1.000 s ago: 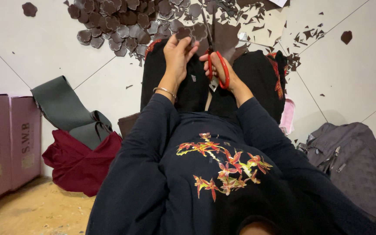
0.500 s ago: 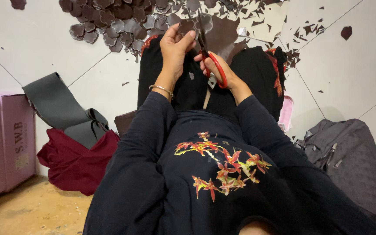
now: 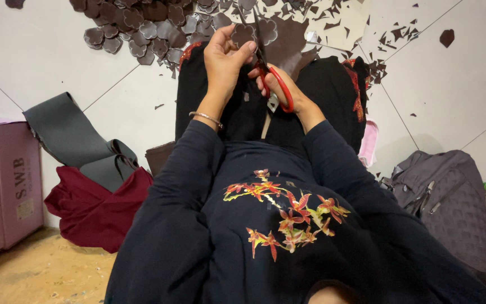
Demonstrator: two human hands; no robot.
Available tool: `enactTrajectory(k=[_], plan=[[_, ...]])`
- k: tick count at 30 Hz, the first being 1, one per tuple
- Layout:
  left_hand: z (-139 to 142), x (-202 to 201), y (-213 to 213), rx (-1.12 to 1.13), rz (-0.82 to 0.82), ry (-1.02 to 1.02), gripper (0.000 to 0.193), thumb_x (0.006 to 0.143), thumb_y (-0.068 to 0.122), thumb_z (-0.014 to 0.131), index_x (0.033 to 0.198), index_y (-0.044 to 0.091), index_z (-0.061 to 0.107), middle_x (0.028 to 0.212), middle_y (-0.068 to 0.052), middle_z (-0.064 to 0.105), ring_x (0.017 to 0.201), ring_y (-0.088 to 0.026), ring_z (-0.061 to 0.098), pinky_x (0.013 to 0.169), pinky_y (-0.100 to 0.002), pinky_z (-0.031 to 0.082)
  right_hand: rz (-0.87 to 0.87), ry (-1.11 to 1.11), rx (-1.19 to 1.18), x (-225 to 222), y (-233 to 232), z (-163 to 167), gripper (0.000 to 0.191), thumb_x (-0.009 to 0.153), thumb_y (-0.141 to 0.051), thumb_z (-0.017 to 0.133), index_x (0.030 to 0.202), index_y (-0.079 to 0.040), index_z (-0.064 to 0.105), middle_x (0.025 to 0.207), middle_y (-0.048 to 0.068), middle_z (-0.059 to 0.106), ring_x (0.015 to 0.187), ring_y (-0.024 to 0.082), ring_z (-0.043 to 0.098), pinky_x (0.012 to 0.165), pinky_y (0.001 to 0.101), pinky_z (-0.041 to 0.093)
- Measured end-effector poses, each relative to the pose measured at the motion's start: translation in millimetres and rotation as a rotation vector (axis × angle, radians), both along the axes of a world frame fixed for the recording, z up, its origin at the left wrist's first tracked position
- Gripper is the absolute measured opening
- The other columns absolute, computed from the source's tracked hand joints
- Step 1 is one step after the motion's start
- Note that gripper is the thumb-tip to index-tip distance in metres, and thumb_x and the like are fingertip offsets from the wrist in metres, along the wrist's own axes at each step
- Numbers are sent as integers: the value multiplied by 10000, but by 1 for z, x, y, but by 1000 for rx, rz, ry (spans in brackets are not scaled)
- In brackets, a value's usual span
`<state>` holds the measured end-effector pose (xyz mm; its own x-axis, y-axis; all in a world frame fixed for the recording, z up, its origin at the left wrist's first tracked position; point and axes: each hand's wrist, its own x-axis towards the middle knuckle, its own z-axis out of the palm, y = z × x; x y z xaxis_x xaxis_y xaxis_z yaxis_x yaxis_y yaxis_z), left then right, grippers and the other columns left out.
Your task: The person sits on the floor and uses red-handled scissors to cut small flower-shaped pieces from a brown patterned sheet. They repeatedly pick up the sheet, cut along the outlines, and place the finished shapes onto a growing pile on the floor.
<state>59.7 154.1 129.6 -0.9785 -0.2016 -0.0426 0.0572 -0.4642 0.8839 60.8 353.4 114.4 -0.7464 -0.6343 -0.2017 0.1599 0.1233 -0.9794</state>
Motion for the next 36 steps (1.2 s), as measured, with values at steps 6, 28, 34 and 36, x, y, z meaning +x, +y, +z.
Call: enactTrajectory(k=[6,28,34,36], plan=[[8,0,-2,-4,-18,-1,402,908,9,802,1254,-45,604,888,-46,714,735,-76,666,650,-205,560,15,20,-19,2,-2,7,917,880,-878,460,1207,-30,590,870,-10,538,730,75,532,669,219,446],[28,1,-5,-141,38,-108,310,868,51,815,1106,-52,645,760,-13,677,647,-67,655,585,-211,559,14,-33,46,4,-2,19,902,844,-936,395,980,-62,569,745,-8,513,607,81,502,557,228,420],[22,5,-1,-101,48,-125,174,908,131,780,946,-12,688,802,-30,740,660,-76,685,612,-218,568,32,-87,7,8,-1,15,977,811,-957,387,1083,-46,611,789,-17,513,629,73,507,569,225,415],[20,4,0,-115,64,-136,175,897,132,795,919,-9,694,774,-34,730,639,-78,672,591,-219,555,49,-110,-10,9,-1,16,986,807,-957,394,1123,-47,606,815,-19,509,651,71,506,584,225,412]])
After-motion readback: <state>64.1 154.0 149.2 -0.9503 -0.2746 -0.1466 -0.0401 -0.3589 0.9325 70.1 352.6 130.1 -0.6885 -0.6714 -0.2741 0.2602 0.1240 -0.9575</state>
